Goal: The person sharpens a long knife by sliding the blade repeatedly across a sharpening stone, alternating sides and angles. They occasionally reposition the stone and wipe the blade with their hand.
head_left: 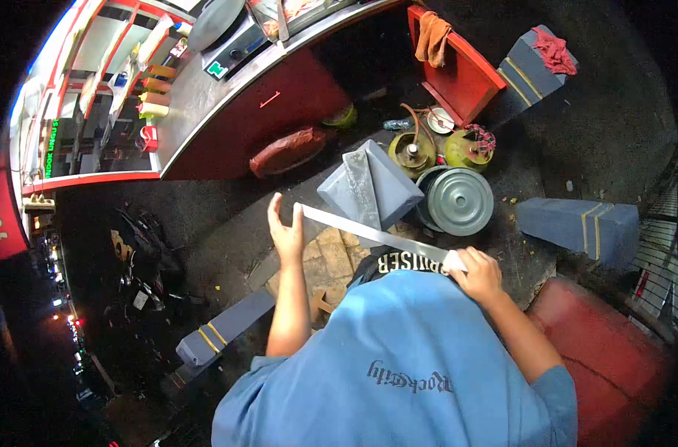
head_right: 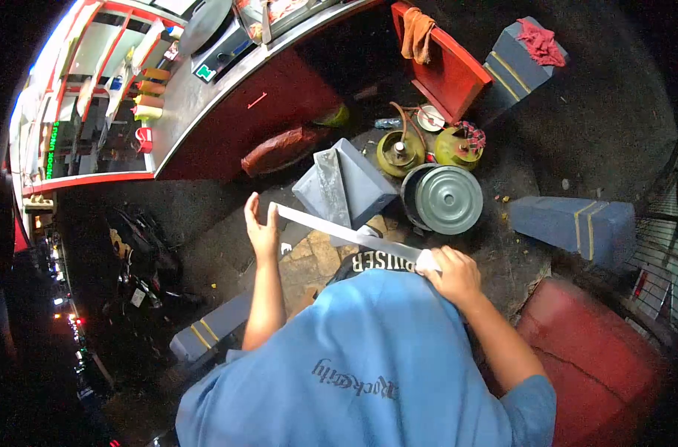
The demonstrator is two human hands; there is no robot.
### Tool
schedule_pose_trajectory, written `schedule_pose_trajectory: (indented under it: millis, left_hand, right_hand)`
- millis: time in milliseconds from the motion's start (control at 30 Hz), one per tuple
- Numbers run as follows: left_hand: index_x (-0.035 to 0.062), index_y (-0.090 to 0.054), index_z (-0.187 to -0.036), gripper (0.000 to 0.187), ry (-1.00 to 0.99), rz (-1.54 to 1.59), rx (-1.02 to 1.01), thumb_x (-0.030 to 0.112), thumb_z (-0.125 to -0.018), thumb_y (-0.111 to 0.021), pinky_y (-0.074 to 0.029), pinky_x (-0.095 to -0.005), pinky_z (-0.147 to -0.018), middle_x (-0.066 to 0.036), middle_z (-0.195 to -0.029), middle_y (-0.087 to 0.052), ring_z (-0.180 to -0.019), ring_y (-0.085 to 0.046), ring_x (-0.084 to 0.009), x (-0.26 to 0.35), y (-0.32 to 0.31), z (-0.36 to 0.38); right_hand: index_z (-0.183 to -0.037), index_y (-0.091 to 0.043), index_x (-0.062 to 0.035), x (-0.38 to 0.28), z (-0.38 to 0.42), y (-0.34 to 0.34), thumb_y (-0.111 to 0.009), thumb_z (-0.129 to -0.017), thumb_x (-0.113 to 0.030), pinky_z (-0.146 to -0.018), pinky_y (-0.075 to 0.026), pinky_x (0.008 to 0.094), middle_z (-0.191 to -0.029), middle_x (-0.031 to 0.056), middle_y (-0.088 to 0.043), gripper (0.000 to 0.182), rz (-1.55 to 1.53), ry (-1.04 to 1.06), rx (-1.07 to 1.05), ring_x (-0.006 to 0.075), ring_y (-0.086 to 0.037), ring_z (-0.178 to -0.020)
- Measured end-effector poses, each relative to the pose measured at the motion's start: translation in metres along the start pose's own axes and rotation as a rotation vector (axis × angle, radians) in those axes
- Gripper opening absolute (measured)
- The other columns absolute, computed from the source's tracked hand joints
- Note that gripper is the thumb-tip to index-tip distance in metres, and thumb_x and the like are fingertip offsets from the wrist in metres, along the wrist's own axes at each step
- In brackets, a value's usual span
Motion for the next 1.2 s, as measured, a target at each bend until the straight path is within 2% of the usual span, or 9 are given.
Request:
schedule_pose_trajectory:
  millis: [267,400,500,667,767,867,900,1067,1200]
  left_hand:
    - [-0.0037,-0.054,-0.141,0.068,0.015,-0.275,0.122,0.034,-0.090,-0.080,-0.048,-0.0385,-0.106,-0.023,-0.136,-0.060,-0.123,-0.061,-0.0311,-0.049,0.002,-0.181]
    - [-0.0021,-0.056,-0.139,0.058,-0.108,0.024,-0.006,0.028,-0.094,-0.076,-0.040,-0.0398,-0.114,-0.020,-0.140,-0.061,-0.132,-0.056,-0.0296,-0.051,-0.004,-0.082]
    - [0.0006,-0.053,-0.143,0.058,0.094,-0.062,-0.014,0.019,-0.094,-0.077,-0.035,-0.0408,-0.120,-0.017,-0.146,-0.056,-0.140,-0.050,-0.0279,0.001,0.012,0.005]
    - [-0.0001,-0.056,-0.140,0.063,-0.077,-0.115,0.070,0.034,-0.092,-0.078,-0.039,-0.0416,-0.116,-0.020,-0.144,-0.058,-0.136,-0.053,-0.0317,-0.034,0.006,-0.108]
    - [0.0026,-0.056,-0.141,0.068,0.095,-0.256,0.115,0.039,-0.088,-0.080,-0.046,-0.0424,-0.108,-0.022,-0.138,-0.061,-0.123,-0.061,-0.0323,-0.028,0.013,-0.164]
    - [0.0030,-0.058,-0.138,0.063,0.078,-0.046,0.032,0.035,-0.088,-0.080,-0.045,-0.0426,-0.111,-0.022,-0.136,-0.062,-0.126,-0.060,-0.0329,-0.039,0.009,-0.136]
    - [0.0012,-0.059,-0.137,0.060,-0.092,-0.110,0.030,0.032,-0.090,-0.079,-0.042,-0.0413,-0.114,-0.020,-0.139,-0.061,-0.130,-0.057,-0.0303,-0.050,0.006,-0.113]
    - [0.0017,-0.055,-0.141,0.062,0.092,-0.032,0.017,0.029,-0.091,-0.079,-0.036,-0.0411,-0.119,-0.018,-0.144,-0.058,-0.137,-0.052,-0.0285,0.006,0.013,0.006]
    - [0.0039,-0.056,-0.141,0.065,-0.089,-0.139,0.084,0.034,-0.088,-0.081,-0.042,-0.0412,-0.114,-0.019,-0.142,-0.060,-0.133,-0.057,-0.0309,-0.028,-0.002,-0.099]
  right_hand:
    - [-0.102,-0.066,-0.0100,-0.065,-0.163,-0.013,-0.065,-0.094,-0.049,-0.071,-0.056,0.0495,-0.089,0.0140,-0.068,0.040,0.079,0.036,0.068,0.0361,-0.070,-0.082]
    - [-0.109,-0.068,-0.0076,-0.032,-0.078,-0.007,-0.070,-0.091,-0.049,-0.075,-0.056,0.0475,-0.093,0.0133,-0.068,0.045,0.015,0.030,0.024,0.0350,-0.069,-0.088]
    - [-0.110,-0.071,-0.0044,-0.001,-0.011,-0.005,-0.075,-0.086,-0.045,-0.074,-0.057,0.0436,-0.094,0.0134,-0.068,0.047,0.020,0.061,-0.006,0.0335,-0.069,-0.084]
    - [-0.101,-0.069,-0.0083,-0.043,-0.117,-0.005,-0.069,-0.092,-0.044,-0.073,-0.056,0.0481,-0.096,0.0142,-0.070,0.037,0.056,0.112,0.097,0.0367,-0.069,-0.085]
    - [-0.099,-0.066,-0.0089,-0.068,-0.167,-0.005,-0.065,-0.096,-0.046,-0.072,-0.055,0.0508,-0.093,0.0144,-0.070,0.037,0.079,0.079,0.047,0.0389,-0.069,-0.084]
    - [-0.101,-0.066,-0.0096,-0.068,-0.137,-0.003,-0.065,-0.097,-0.047,-0.071,-0.055,0.0509,-0.092,0.0146,-0.070,0.038,0.037,0.002,-0.020,0.0392,-0.070,-0.084]
    - [-0.104,-0.067,-0.0077,-0.055,-0.112,-0.004,-0.066,-0.095,-0.048,-0.073,-0.055,0.0498,-0.096,0.0149,-0.070,0.041,0.032,0.026,-0.007,0.0386,-0.070,-0.085]
    - [-0.105,-0.068,-0.0055,-0.008,-0.012,0.001,-0.079,-0.084,-0.041,-0.077,-0.055,0.0466,-0.096,0.0138,-0.068,0.043,0.043,-0.007,-0.075,0.0346,-0.069,-0.089]
    - [-0.105,-0.067,-0.0062,-0.043,-0.100,-0.003,-0.071,-0.092,-0.043,-0.072,-0.054,0.0479,-0.096,0.0151,-0.069,0.040,0.073,0.106,0.094,0.0381,-0.068,-0.085]
Point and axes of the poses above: each hand's wrist, its own z-axis away from the middle knuckle, its own y-axis out of the back of the hand, x = y × z, the point moved 2 cm from there along -z, towards the middle knuckle
